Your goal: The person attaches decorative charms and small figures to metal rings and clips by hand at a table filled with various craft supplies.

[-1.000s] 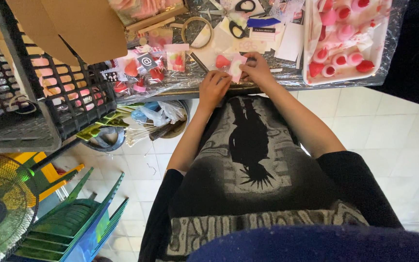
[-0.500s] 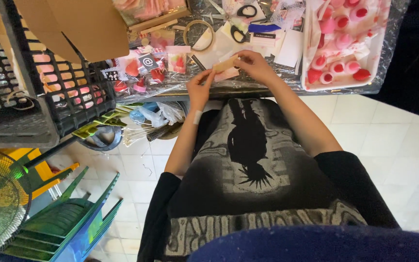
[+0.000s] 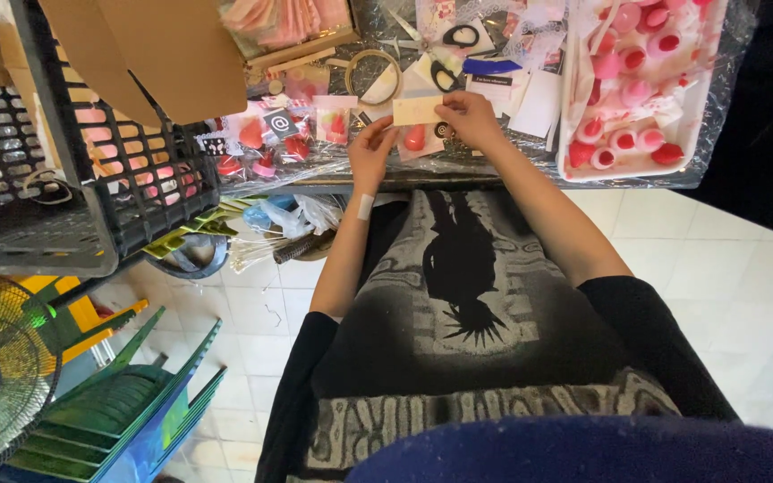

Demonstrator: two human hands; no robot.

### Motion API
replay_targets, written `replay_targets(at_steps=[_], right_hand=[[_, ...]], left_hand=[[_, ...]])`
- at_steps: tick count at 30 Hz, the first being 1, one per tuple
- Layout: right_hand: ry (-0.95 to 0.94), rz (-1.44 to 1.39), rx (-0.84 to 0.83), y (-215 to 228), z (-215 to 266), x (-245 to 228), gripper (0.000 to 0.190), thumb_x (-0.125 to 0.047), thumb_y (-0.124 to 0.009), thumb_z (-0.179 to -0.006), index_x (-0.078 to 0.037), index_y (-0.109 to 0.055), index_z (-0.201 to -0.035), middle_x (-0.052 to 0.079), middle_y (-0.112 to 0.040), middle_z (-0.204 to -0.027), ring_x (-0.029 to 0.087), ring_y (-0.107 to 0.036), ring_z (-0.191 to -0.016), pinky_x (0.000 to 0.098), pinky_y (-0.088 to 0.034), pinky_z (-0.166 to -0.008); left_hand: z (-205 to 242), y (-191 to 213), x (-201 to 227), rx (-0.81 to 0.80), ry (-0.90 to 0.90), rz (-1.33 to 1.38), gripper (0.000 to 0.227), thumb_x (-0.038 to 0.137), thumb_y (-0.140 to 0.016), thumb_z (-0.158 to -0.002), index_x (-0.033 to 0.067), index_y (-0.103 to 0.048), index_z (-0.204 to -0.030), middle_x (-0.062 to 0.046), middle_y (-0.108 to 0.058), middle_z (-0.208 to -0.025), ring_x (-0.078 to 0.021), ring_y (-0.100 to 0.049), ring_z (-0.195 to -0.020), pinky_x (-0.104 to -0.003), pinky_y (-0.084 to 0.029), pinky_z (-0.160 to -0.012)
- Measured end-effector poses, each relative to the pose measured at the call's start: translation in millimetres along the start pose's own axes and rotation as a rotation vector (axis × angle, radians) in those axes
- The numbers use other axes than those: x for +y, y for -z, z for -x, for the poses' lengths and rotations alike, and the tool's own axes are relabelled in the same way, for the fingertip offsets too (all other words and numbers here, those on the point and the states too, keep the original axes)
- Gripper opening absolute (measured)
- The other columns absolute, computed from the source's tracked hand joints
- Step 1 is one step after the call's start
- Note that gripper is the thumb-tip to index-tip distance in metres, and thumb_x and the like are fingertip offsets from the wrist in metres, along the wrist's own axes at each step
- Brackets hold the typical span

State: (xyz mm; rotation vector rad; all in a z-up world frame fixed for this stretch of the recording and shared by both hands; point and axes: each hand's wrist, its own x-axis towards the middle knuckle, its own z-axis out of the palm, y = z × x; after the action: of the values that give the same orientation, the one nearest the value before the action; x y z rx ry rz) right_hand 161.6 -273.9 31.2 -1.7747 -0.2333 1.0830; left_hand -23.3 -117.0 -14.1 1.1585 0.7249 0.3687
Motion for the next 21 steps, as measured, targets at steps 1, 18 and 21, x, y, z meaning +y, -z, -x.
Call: replay_targets(at_steps=[1,18,21], right_hand=[[0.000,0.001,-0.001,0.1,-3.4,2.0,0.022,-0.019,-0.073,-0.097,0.000,-0.068,-0.108,0.005,-0.074,-0.093,0.009,-0.067,-0.059,0.0236,-0.048,-0.048],[-0.010,0.085,-0.088,1.8,-21.0,-18.5,0.027,-0.022,-0.074,-0.097,0.003,-0.069,-0.107,0.006,-0.073,-0.084,0.012,-0.069,-0.059,0.0253,-0.049,-0.050],[-0.005,0.070,-0.084,2.4,-24.0,-6.6,0.029,-0.022,-0.075,-0.097,0.003,-0.069,-0.109,0.006,-0.073,-0.085,0.013,-0.069,-0.060,0.0249,-0.050,-0.051]], left_hand=[[-1.6,-0.1,0.3,0.001,0.000,0.001,0.031,0.005,-0.074,-0.095,-0.0011,-0.069,-0.125,-0.007,-0.073,-0.117,-0.0132,-0.072,-0.102,-0.027,-0.058,-0.089],[-21.0,-0.1,16.3,0.094,0.024,-0.073,0.023,0.006,-0.078,-0.093,0.0001,-0.066,-0.111,-0.005,-0.071,-0.103,-0.0107,-0.069,-0.086,-0.023,-0.056,-0.076],[-30.5,4.0,15.2,0.062,0.093,-0.152,0.028,0.010,-0.078,-0.093,-0.0001,-0.067,-0.116,-0.004,-0.070,-0.098,-0.0089,-0.067,-0.084,-0.022,-0.054,-0.074]])
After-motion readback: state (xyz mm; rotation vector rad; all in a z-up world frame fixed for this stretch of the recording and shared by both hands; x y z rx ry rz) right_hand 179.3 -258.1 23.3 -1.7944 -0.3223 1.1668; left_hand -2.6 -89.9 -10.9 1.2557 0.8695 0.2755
